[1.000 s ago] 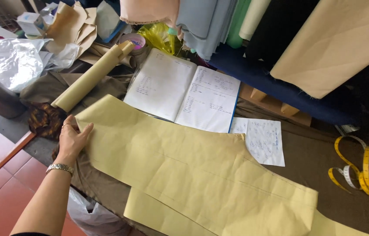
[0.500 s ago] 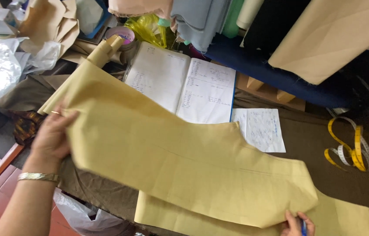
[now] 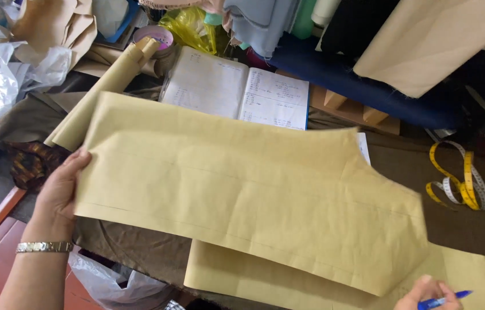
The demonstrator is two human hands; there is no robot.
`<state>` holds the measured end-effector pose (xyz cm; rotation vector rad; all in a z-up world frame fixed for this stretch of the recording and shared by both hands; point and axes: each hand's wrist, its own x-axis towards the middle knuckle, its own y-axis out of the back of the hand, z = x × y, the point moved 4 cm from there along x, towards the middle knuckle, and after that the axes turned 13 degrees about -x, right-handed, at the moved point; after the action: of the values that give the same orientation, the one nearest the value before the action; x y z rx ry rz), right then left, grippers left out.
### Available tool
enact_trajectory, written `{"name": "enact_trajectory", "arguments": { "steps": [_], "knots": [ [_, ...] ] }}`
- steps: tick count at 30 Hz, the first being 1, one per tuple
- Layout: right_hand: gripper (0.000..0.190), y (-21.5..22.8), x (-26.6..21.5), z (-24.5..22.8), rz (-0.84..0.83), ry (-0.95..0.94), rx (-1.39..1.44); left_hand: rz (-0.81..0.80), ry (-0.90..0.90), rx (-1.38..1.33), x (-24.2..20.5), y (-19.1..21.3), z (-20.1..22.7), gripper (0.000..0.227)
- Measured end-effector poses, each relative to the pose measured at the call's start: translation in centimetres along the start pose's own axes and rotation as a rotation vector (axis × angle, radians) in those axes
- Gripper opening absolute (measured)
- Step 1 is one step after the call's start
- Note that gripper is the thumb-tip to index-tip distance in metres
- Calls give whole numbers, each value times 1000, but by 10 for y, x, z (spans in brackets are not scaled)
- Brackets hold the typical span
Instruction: The person uses a yellow ruler and a blue pen to draw lines on a large beige pattern paper laid out on a work table. They measure and mark the paper, then fold and unfold sections of the pattern to align it correctly.
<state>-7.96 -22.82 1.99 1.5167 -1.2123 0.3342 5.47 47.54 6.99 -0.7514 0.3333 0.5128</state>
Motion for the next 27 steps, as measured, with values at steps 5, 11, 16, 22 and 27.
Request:
{"name": "enact_trajectory", "arguments": {
  "steps": [5, 11, 16, 22, 27],
  "knots": [
    [12, 32, -23, -143, -226, -21, 614, 44, 79, 49, -15, -3, -22, 56],
    [81, 38, -108, -229, -640, 638, 589, -121, 136, -70, -28, -17, -33, 45],
    [107, 26, -134, -244, -636, 815, 367, -126, 93, -110, -41, -34, -29, 44],
    [35, 20, -110, -245, -522, 647, 369, -51, -7, -93, -46, -36, -24, 46],
    [15, 39, -25, -251, -293, 491, 490, 35, 23, -93, -64, -39, -28, 49]
  ]
}}
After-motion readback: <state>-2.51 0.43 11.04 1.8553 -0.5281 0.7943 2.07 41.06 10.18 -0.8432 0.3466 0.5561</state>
